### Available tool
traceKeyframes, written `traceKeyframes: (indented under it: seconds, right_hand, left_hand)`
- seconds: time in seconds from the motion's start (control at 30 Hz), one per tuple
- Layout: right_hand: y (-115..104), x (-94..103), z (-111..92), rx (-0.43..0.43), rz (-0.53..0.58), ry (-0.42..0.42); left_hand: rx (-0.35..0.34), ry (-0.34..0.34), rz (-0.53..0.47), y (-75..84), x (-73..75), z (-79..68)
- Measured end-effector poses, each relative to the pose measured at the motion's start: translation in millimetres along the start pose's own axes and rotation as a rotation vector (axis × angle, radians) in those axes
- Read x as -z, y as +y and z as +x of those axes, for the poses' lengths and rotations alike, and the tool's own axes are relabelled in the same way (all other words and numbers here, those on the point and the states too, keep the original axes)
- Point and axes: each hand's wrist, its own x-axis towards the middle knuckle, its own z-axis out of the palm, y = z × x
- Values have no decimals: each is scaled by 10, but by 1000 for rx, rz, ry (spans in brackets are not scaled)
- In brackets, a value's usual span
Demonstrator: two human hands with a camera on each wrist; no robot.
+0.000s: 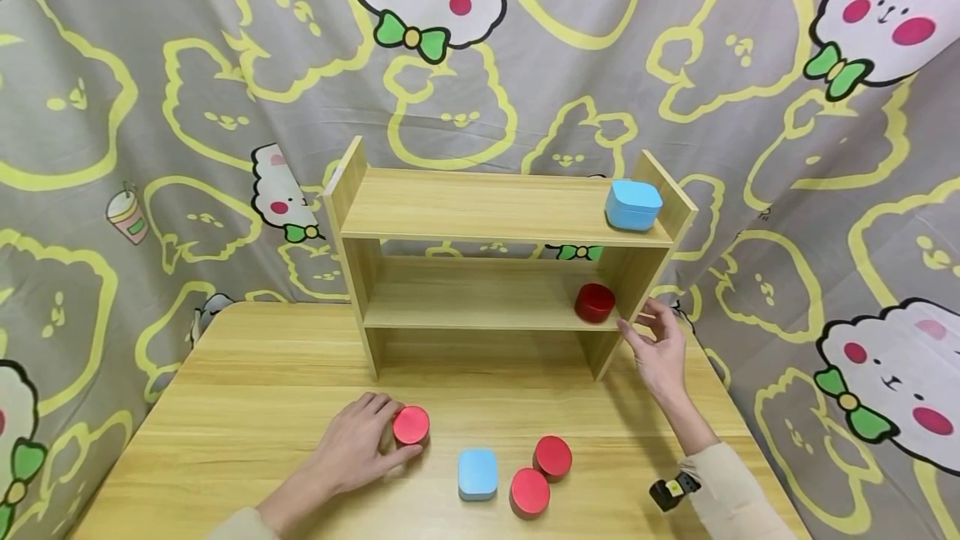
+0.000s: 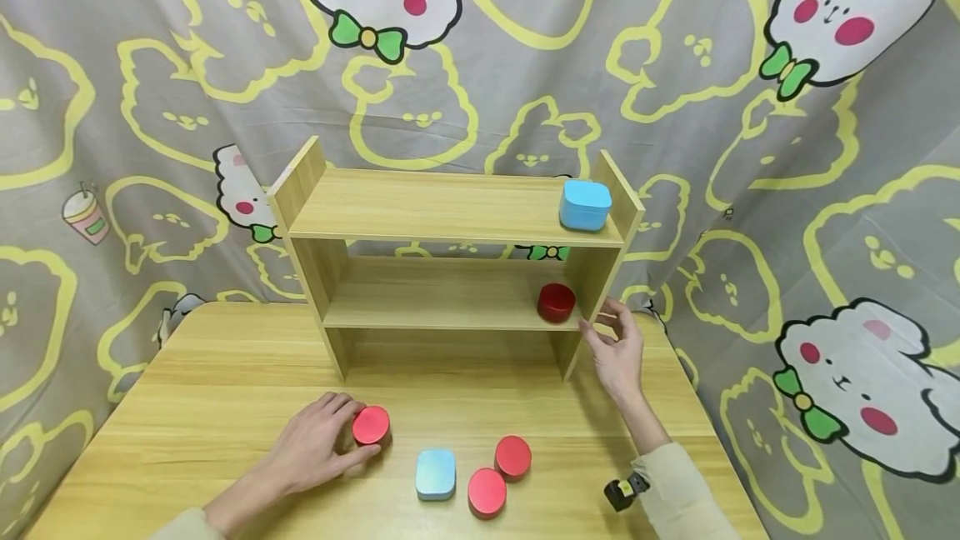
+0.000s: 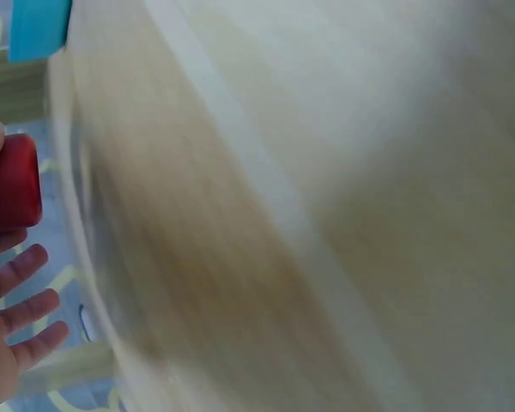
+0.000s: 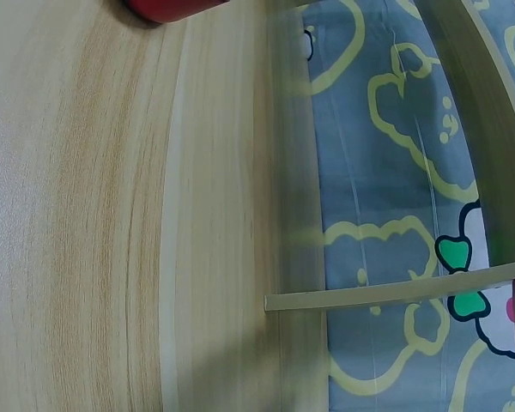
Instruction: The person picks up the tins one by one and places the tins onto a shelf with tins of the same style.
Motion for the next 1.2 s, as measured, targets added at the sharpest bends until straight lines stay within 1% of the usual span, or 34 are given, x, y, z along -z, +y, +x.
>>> traceKeyframes:
  seconds: [0.17, 0.3, 0.47, 0.57, 0.73, 0.97, 1.1, 1.2]
  right_hand:
    - [-7, -2, 0, -9, 14, 1]
    - [9, 2, -1, -2, 26, 3]
    - [29, 5, -2, 4, 25, 10]
    - [29, -2, -2, 5, 9, 13]
    - [28, -17, 8, 8, 20, 21]
    - [38, -14, 9, 3, 48, 14]
    - [25, -18, 7, 0, 39, 15]
    - [21, -15, 4, 0, 29, 18]
  left_hand:
    - [-1, 2, -36, 87, 23, 107]
    - [-35, 23, -48, 172, 53, 221]
    - [-85, 32, -41, 295, 106, 406]
    - [-94, 31, -46, 372, 144, 522]
    - [-124, 40, -59, 496, 213, 703]
    - [-201, 84, -37, 621, 284, 897]
    - [-239, 121, -60, 685, 329, 999]
    - [-272, 160, -69, 735, 359, 1089]
